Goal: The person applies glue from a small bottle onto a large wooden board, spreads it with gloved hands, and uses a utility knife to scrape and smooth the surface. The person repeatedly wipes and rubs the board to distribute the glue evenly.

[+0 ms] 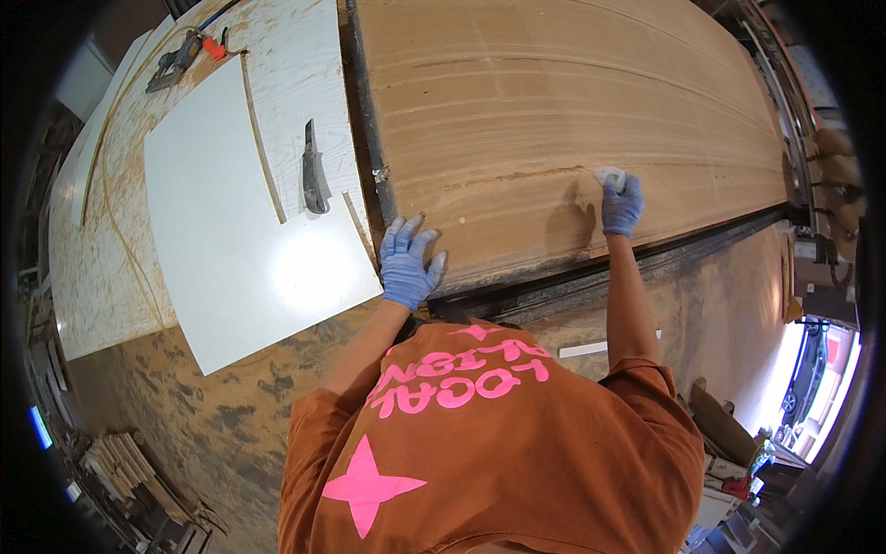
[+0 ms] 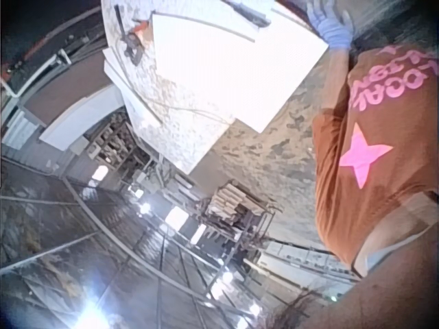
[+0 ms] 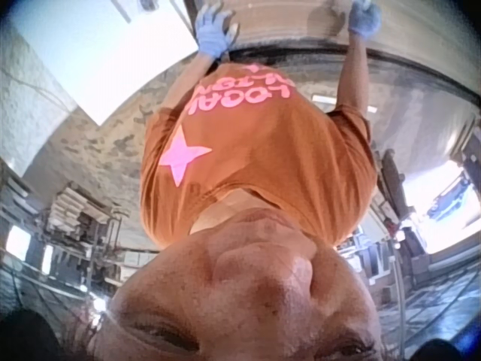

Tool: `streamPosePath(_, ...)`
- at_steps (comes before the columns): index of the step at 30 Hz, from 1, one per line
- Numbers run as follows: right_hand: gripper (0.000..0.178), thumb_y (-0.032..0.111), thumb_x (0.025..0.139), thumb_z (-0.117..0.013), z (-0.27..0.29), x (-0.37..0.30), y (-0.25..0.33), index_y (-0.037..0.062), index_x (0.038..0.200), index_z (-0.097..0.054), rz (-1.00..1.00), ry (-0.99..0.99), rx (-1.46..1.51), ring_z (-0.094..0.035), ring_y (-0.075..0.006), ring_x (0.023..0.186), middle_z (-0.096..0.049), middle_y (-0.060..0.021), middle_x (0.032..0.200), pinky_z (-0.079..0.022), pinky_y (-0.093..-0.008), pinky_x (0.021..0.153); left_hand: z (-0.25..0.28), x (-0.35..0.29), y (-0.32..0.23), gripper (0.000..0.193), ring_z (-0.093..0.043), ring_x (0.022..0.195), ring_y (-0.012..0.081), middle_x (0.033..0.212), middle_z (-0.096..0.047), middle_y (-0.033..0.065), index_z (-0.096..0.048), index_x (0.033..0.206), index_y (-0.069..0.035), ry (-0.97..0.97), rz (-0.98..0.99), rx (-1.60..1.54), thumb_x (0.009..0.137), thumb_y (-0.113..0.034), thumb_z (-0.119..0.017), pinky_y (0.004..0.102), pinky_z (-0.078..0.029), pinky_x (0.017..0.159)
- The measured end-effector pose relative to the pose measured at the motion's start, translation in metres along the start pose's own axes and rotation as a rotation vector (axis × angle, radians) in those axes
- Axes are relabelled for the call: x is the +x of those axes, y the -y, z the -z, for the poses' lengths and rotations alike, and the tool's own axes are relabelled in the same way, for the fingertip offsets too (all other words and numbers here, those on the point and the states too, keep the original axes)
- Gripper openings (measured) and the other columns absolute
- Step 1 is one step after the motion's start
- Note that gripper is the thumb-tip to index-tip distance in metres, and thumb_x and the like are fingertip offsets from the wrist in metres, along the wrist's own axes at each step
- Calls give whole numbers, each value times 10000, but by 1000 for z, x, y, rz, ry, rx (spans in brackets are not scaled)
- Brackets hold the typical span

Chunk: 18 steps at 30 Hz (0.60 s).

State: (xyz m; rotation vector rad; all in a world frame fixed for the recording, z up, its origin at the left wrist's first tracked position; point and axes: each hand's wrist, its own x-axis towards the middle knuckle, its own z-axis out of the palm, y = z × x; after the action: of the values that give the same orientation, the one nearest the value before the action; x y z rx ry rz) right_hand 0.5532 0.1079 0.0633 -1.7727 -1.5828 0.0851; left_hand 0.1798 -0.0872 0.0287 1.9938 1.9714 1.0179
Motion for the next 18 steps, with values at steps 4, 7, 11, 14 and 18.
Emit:
streamPosePath(4,270,259,828,-682,-4,0,1,37,970,-624,2,25,-72,-644,-357,782,-661,-186,869,-513,-416,702,-1,0,1,386,-390,1296,368,1354,-502,102,-633,1102,-169,7,-6,7,748,-296,-720,478,-321,1069)
streamPosePath(7,272,256,831,-672,-4,3,-5,37,984,-622,-21,15,-83,-645,-367,790,-664,-190,878,-513,-428,708,-1,-1,2,384,-387,1300,380,1355,-494,109,-625,1117,-163,16,-10,14,772,-311,-709,483,-326,1066)
streamPosePath(11,264,256,839,-663,3,10,-13,37,982,-627,-93,-11,-126,-651,-356,790,-669,-187,875,-515,-423,712,1,1,-1,384,-391,1294,371,1352,-503,104,-631,1104,-169,9,-7,7,751,-292,-719,474,-323,1068)
streamPosePath(14,256,258,843,-664,8,16,-18,37,969,-632,-126,-84,-64,-657,-335,769,-673,-181,852,-516,-413,704,1,0,0,386,-392,1292,369,1352,-506,102,-633,1099,-174,5,-5,1,740,-282,-724,473,-320,1071)
streamPosePath(18,252,260,845,-670,14,17,-19,38,960,-635,-110,-120,-20,-657,-315,738,-673,-170,820,-517,-399,685,1,0,0,382,-387,1295,372,1359,-499,103,-633,1100,-176,3,-5,-8,744,-287,-720,477,-316,1074)
